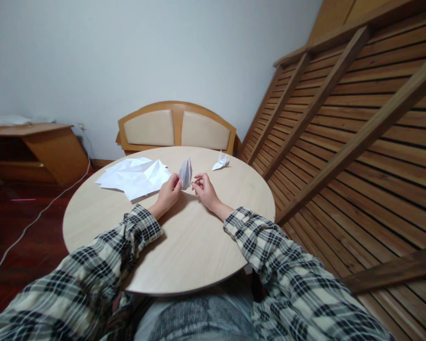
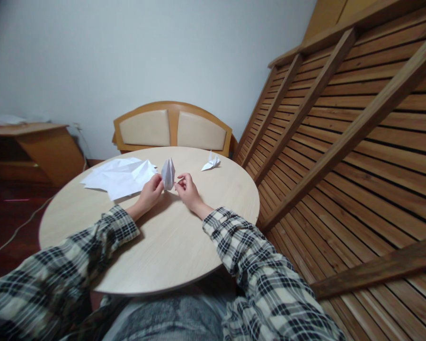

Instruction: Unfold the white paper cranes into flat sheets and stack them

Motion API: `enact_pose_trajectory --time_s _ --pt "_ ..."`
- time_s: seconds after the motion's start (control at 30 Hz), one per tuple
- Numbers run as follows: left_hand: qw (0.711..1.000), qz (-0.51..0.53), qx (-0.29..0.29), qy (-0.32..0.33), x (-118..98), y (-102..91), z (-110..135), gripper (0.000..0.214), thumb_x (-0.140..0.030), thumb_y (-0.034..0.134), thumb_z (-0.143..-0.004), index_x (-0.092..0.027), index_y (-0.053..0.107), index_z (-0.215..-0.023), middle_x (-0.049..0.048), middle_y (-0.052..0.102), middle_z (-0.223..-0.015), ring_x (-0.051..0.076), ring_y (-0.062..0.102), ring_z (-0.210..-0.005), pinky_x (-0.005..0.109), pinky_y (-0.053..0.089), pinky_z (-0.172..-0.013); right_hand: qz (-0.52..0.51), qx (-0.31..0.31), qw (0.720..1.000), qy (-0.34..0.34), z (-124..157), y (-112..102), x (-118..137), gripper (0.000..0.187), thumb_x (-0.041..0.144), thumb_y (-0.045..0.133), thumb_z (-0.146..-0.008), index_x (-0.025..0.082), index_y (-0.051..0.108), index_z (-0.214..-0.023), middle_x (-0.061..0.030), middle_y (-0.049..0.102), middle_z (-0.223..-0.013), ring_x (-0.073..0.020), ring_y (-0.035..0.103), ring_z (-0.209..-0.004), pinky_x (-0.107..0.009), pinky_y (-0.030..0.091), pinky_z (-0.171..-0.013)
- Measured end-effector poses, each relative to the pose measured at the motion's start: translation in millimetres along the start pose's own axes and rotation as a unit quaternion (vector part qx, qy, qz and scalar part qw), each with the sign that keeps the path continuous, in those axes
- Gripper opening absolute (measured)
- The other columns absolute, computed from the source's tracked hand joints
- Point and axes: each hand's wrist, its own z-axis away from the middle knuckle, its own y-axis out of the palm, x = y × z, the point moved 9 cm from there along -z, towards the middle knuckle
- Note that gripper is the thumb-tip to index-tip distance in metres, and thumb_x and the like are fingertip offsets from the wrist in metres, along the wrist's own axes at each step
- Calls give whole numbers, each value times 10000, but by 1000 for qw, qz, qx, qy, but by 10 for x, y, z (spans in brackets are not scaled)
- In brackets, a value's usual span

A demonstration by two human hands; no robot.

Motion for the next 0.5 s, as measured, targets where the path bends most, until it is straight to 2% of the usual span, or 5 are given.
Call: enact_pose_trajectory --time_s 0.17,0.3,0.43,0.5 --pt "1000 21 -14 11 -46 -37 2 76 -233 456 -911 -197 508 -869 -26 505 -704 128 464 -617 286 364 -611 75 1 996 -58 58 31 211 236 365 606 -840 235 482 -993 37 519 -736 -136 514 -667 -272 413 -631" --pt "999 38 -2 12 -83 -20 10 65 -246 465 -908 -196 503 -891 -32 514 -691 120 479 -599 269 369 -583 130 -13 989 -69 61 17 244 227 331 567 -864 242 508 -1065 34 518 -727 -143 510 -661 -282 403 -642" --pt "998 55 6 7 -130 -11 13 91 -279 481 -900 -199 486 -857 -43 497 -648 111 475 -568 247 361 -542 135 -55 986 -85 69 -60 256 320 300 562 -854 232 455 -1148 26 521 -767 -142 521 -687 -274 413 -643" --pt "998 67 7 7 -149 -8 13 91 -281 487 -895 -199 487 -856 -45 491 -634 108 464 -552 241 355 -522 144 -54 984 -94 75 -53 271 323 287 562 -851 234 457 -1152 24 525 -773 -141 518 -687 -275 414 -651"
